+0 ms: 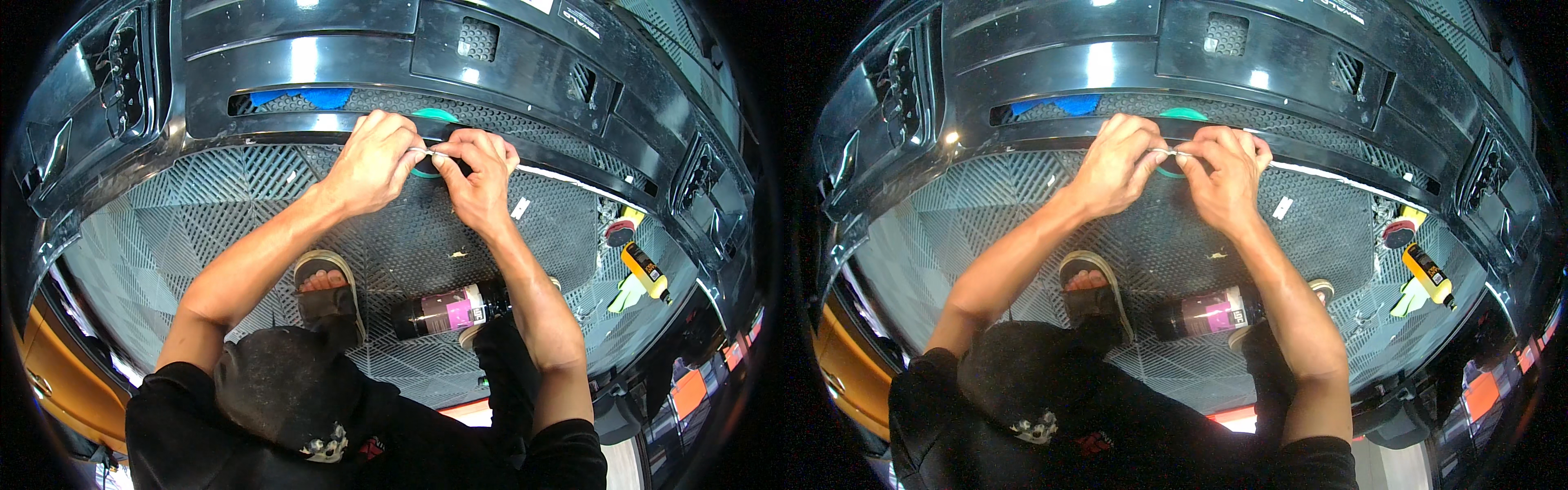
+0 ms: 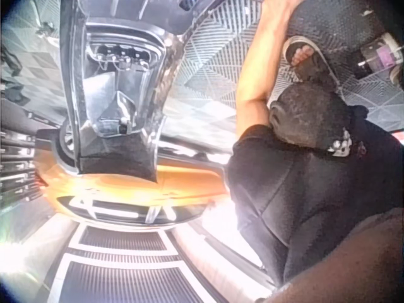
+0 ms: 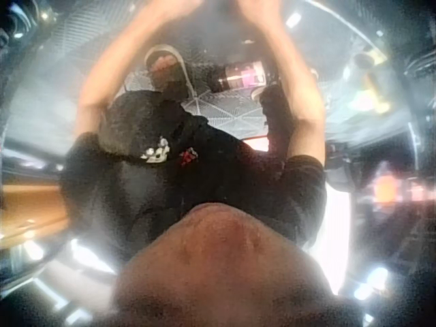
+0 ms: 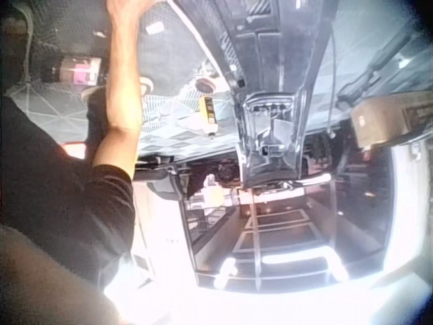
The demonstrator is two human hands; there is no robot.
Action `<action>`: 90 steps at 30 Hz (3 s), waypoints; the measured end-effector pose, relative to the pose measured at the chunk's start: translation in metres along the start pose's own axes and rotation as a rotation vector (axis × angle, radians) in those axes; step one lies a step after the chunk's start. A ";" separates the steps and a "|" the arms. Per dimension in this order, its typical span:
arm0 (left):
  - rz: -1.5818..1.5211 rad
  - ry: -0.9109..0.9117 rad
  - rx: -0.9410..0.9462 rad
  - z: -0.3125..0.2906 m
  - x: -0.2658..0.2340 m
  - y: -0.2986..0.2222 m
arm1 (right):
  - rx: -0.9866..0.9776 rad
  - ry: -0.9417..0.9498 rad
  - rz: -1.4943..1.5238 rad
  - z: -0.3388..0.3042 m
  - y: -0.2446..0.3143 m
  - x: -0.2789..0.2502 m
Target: The person applies a clear protective film to the front bumper of a car. They use a squeegee to smooth the film and remove bubbles, then trim the edges with a knife. The person works methodically along the bumper's contours.
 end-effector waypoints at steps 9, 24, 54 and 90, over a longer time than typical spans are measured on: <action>-0.022 0.024 0.099 -0.007 -0.005 0.005 | -0.017 0.067 -0.101 0.003 0.009 -0.001; -0.149 0.019 -0.010 -0.002 -0.014 0.006 | -0.056 -0.031 -0.038 0.002 0.004 0.004; 0.130 -0.056 -0.027 0.001 0.015 -0.002 | -0.057 0.137 -0.032 0.002 0.004 -0.019; 0.184 -0.044 -0.041 0.010 0.022 -0.015 | -0.303 0.039 -0.004 -0.004 -0.014 -0.015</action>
Point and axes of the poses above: each hand's wrist, its own z-axis towards the middle knuckle, its own x-axis out of the palm, y = z × x, the point moved 2 cm from there along z, towards the middle knuckle, and after that the axes turned 8 degrees about y, right-handed, at the moved point
